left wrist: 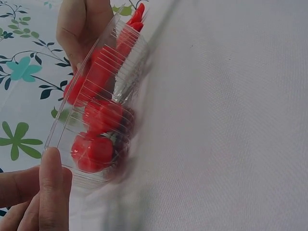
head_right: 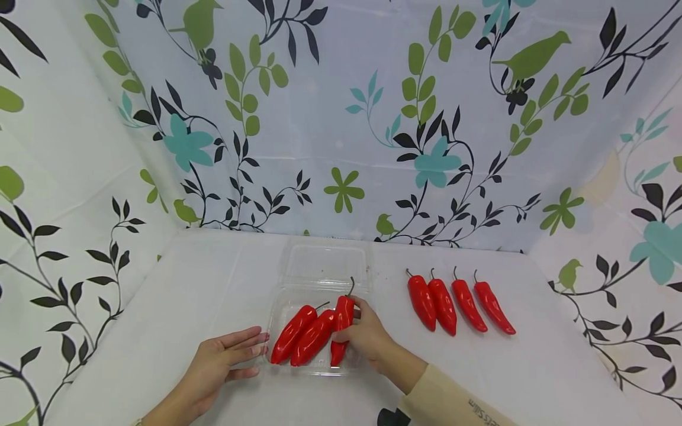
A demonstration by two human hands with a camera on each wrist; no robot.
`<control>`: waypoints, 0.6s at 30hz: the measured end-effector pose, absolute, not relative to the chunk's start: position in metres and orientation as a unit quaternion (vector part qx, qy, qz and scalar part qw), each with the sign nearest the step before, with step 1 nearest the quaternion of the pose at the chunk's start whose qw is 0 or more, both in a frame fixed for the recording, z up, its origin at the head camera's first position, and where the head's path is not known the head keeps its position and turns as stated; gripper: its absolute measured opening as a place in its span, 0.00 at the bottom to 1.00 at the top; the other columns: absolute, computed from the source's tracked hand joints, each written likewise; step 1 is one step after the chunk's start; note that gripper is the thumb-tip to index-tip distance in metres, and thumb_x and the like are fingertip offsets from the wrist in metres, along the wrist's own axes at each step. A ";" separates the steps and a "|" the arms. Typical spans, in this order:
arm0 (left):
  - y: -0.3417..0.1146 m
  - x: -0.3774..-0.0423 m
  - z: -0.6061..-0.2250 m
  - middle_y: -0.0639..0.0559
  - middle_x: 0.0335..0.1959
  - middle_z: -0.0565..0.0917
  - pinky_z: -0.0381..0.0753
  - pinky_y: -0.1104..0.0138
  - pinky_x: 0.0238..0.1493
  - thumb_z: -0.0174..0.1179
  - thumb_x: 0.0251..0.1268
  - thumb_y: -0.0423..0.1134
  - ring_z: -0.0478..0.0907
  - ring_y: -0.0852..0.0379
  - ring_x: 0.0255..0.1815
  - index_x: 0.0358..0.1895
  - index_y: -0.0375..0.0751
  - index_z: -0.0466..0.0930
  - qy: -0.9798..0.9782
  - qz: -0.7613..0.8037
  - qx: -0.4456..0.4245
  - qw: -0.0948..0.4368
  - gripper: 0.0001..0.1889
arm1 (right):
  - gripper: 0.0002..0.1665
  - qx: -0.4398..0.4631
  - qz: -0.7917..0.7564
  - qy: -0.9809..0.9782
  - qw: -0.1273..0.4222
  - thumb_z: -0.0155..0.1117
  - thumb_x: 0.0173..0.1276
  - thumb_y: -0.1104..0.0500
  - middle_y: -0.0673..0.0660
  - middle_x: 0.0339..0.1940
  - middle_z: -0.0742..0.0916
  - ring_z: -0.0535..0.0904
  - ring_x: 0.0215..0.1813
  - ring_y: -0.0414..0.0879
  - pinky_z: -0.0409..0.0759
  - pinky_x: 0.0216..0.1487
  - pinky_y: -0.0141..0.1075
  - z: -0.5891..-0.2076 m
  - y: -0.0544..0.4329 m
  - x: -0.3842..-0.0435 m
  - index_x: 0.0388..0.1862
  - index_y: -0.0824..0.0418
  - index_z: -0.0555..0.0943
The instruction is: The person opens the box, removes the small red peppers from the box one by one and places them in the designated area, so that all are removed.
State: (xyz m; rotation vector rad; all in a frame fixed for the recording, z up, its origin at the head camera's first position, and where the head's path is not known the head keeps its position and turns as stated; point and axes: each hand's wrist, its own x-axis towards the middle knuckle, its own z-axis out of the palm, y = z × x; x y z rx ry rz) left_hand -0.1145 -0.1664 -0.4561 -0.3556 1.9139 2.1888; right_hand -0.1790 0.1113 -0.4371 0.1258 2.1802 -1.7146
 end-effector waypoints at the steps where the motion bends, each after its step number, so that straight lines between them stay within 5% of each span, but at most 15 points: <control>1: -0.167 -0.115 -0.456 0.37 0.57 0.84 0.89 0.56 0.42 0.69 0.63 0.31 0.85 0.47 0.54 0.65 0.24 0.74 0.649 0.743 -0.120 0.106 0.28 | 0.56 0.043 -0.613 0.768 0.183 0.76 0.55 0.68 0.69 0.70 0.69 0.68 0.67 0.66 0.86 0.52 0.53 -0.436 0.112 -0.179 0.79 0.64 0.56; 18: -0.163 -0.116 -0.456 0.37 0.57 0.83 0.89 0.57 0.43 0.68 0.64 0.31 0.85 0.49 0.52 0.66 0.25 0.74 0.652 0.741 -0.118 0.109 0.27 | 0.54 0.053 -0.671 0.714 0.192 0.73 0.59 0.68 0.69 0.71 0.67 0.65 0.70 0.67 0.83 0.58 0.53 -0.426 0.121 -0.175 0.80 0.61 0.53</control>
